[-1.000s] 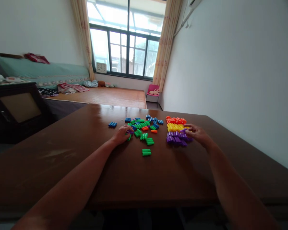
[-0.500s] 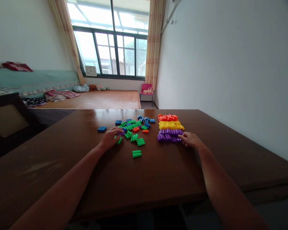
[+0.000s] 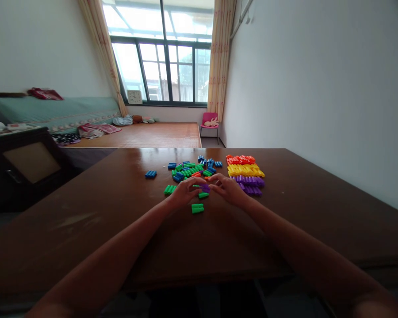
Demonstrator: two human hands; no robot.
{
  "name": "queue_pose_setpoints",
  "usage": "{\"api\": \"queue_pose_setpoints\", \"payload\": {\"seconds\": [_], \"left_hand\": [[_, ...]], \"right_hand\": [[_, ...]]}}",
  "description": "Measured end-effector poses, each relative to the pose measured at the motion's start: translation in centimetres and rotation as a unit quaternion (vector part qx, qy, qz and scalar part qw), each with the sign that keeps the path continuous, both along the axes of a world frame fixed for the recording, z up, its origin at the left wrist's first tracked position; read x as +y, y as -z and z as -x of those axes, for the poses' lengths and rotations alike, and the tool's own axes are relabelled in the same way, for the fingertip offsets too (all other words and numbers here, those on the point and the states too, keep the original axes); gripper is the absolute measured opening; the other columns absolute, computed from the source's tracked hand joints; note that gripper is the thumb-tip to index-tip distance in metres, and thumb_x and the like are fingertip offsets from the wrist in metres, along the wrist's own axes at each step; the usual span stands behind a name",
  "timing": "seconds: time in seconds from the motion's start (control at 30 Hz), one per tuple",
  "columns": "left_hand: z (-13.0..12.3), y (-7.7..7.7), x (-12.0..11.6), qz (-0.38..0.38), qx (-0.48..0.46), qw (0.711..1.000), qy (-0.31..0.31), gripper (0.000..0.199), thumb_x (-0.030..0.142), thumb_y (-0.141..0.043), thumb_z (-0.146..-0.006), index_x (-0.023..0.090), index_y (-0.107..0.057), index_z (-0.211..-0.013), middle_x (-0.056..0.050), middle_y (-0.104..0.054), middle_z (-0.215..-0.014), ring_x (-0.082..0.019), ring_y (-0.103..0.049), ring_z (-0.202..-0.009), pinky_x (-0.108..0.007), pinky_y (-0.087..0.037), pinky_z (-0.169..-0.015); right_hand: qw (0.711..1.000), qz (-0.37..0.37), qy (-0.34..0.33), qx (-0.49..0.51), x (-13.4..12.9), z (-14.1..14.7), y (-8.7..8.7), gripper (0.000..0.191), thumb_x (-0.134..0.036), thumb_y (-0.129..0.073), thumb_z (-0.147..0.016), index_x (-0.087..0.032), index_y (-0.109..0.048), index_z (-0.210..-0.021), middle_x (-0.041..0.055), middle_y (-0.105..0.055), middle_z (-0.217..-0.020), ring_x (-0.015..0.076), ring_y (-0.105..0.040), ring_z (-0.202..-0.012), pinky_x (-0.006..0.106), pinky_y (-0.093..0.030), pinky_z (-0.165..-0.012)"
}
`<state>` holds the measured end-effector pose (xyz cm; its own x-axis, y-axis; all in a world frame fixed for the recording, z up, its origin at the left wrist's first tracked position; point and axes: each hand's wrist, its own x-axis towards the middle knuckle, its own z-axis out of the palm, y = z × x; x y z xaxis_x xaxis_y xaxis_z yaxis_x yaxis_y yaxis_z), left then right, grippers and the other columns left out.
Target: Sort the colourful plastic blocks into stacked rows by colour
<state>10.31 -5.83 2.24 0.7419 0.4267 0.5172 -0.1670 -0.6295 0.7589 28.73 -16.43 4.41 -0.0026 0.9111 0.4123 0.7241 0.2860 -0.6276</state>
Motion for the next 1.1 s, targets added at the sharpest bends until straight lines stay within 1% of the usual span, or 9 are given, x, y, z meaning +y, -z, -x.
{"api": "queue_pose_setpoints", "payload": {"seconds": [0.1,0.17,0.37,0.47,0.67,0.77,0.87,0.97,1.1], "left_hand": [[0.4,-0.1,-0.4,-0.022,-0.007,1.0,0.008,0.024,0.026,-0.063,-0.084,0.018,-0.065,-0.106,-0.009,-0.064,-0.111,-0.021,-0.06,-0.108,-0.036,-0.054,-0.091],[0.9,-0.1,-0.2,-0.026,-0.002,1.0,-0.012,0.025,0.027,-0.064,-0.084,0.019,-0.065,-0.107,-0.009,-0.061,-0.115,-0.021,-0.059,-0.109,-0.033,-0.057,-0.085],[2.7,-0.5,1.7,-0.039,0.018,0.994,-0.099,0.023,0.032,-0.059,-0.085,0.019,-0.067,-0.102,-0.01,-0.058,-0.119,-0.021,-0.06,-0.106,-0.029,-0.059,-0.073],[3.3,-0.7,3.0,-0.054,0.022,0.987,-0.15,0.023,0.033,-0.056,-0.086,0.018,-0.067,-0.099,-0.01,-0.061,-0.116,-0.021,-0.061,-0.103,-0.029,-0.058,-0.072],[5.4,-0.2,6.0,-0.065,0.03,0.964,-0.257,0.025,0.032,-0.053,-0.084,0.018,-0.068,-0.098,-0.008,-0.066,-0.111,-0.022,-0.061,-0.106,-0.03,-0.057,-0.076],[6.8,0.4,7.9,-0.066,0.037,0.94,-0.333,0.025,0.027,-0.052,-0.082,0.017,-0.069,-0.098,-0.007,-0.069,-0.105,-0.021,-0.064,-0.099,-0.033,-0.054,-0.085],[7.5,0.8,9.5,-0.058,0.075,0.919,-0.382,0.027,0.021,-0.05,-0.082,0.016,-0.068,-0.101,-0.008,-0.07,-0.106,-0.02,-0.067,-0.091,-0.034,-0.052,-0.087],[6.7,0.9,10.4,-0.077,0.126,0.918,-0.368,0.031,0.017,-0.047,-0.082,0.016,-0.068,-0.104,-0.008,-0.07,-0.105,-0.02,-0.066,-0.094,-0.034,-0.051,-0.09],[4.5,0.7,10.8,-0.183,0.196,0.922,-0.278,0.029,0.028,-0.053,-0.085,0.021,-0.068,-0.109,-0.005,-0.066,-0.12,-0.021,-0.057,-0.116,-0.035,-0.043,-0.102]], "right_hand": [[0.999,0.024,-0.032,0.028,0.9,0.6,0.0,0.022,-0.04,-0.063,-0.082,-0.02,-0.061,-0.092,0.0004,-0.068,-0.076,0.0145,-0.065,-0.069,0.024,-0.047,-0.063],[0.999,0.027,-0.014,0.033,0.8,-0.9,-0.3,0.024,-0.043,-0.064,-0.08,-0.02,-0.061,-0.088,0.0003,-0.068,-0.075,0.0148,-0.065,-0.069,0.024,-0.047,-0.062],[0.979,0.049,0.199,0.006,-2.4,-11.0,-1.2,0.036,-0.054,-0.065,-0.074,-0.019,-0.062,-0.079,0.0037,-0.069,-0.077,0.0175,-0.063,-0.071,0.026,-0.046,-0.062],[0.957,0.098,0.267,-0.065,-3.7,-13.8,-0.7,0.032,-0.051,-0.062,-0.075,-0.018,-0.062,-0.073,0.0024,-0.067,-0.071,0.0161,-0.06,-0.066,0.026,-0.041,-0.059],[0.912,0.168,0.305,-0.217,-3.3,-13.3,0.7,0.025,-0.045,-0.055,-0.08,-0.021,-0.061,-0.074,0.0026,-0.065,-0.07,0.0156,-0.057,-0.064,0.026,-0.032,-0.056],[0.904,0.194,0.29,-0.247,-3.3,-13.1,0.7,0.031,-0.051,-0.054,-0.081,-0.022,-0.061,-0.074,0.003,-0.065,-0.07,0.0163,-0.057,-0.063,0.026,-0.03,-0.054],[0.903,0.177,0.3,-0.251,-3.4,-13.1,0.3,0.041,-0.061,-0.049,-0.083,-0.022,-0.062,-0.074,0.0045,-0.065,-0.069,0.0181,-0.058,-0.064,0.027,-0.029,-0.054],[0.901,0.118,0.332,-0.255,-3.4,-12.7,-0.1,0.046,-0.061,-0.042,-0.087,-0.022,-0.064,-0.078,0.0059,-0.065,-0.069,0.0191,-0.059,-0.064,0.028,-0.028,-0.054],[0.906,0.062,0.332,-0.254,-3.0,-12.2,0.0,0.041,-0.055,-0.042,-0.088,-0.021,-0.064,-0.08,0.0057,-0.066,-0.07,0.0183,-0.058,-0.062,0.028,-0.028,-0.054]]}}
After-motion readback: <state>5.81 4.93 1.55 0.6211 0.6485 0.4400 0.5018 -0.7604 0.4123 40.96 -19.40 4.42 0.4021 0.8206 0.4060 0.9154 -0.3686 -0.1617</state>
